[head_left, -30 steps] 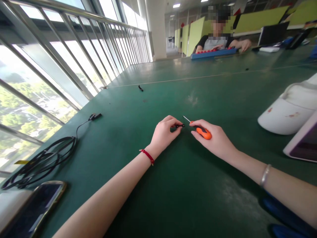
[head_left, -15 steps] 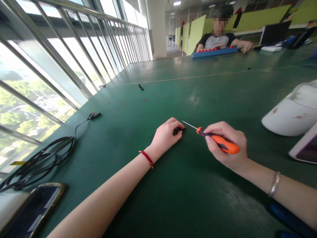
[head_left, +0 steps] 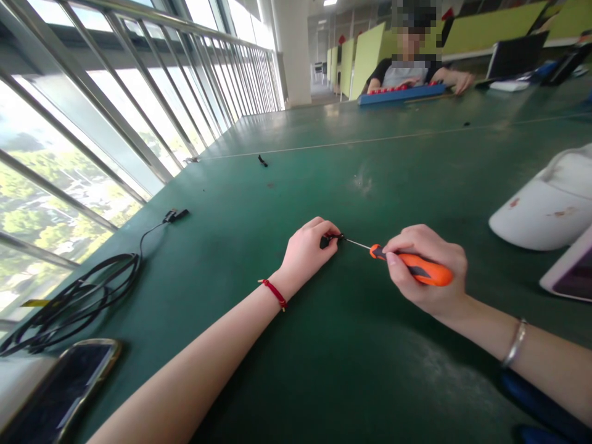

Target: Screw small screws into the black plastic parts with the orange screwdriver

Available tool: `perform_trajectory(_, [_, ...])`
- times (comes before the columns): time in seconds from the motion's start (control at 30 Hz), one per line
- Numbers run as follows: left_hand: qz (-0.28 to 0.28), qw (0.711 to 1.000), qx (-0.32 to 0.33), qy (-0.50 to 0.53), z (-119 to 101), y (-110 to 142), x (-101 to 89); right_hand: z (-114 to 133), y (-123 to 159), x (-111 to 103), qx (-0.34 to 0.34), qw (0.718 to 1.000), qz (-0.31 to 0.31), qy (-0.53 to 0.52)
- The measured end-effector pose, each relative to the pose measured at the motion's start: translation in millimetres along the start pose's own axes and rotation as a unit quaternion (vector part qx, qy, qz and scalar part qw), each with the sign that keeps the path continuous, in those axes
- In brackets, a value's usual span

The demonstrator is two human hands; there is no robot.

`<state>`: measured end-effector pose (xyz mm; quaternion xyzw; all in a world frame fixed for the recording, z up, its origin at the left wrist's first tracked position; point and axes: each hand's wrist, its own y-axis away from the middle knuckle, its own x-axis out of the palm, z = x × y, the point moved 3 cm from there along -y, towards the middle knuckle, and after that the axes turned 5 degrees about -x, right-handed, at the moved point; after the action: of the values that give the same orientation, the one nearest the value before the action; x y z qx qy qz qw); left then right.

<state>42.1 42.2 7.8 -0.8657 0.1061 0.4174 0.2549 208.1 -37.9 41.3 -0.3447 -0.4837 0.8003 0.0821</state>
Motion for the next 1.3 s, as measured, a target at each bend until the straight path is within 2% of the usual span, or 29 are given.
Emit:
perform_trajectory(1.0, [0.008, 1.000, 0.009, -0.005, -0.4, -0.6, 0.4, -4.2, 3.7, 2.6, 0.024, 1.000, 0.007, -0.001])
perform_trajectory(1.17, [0.012, 1.000, 0.012, 0.007, -0.1, -0.5, 0.9, -5.8, 3.7, 2.3, 0.003, 1.000, -0.007, -0.020])
perform_trajectory(1.3, [0.005, 1.000, 0.014, 0.005, 0.1, -1.1, 0.9, -7.6, 2.9, 3.6, 0.028, 0.999, -0.012, -0.032])
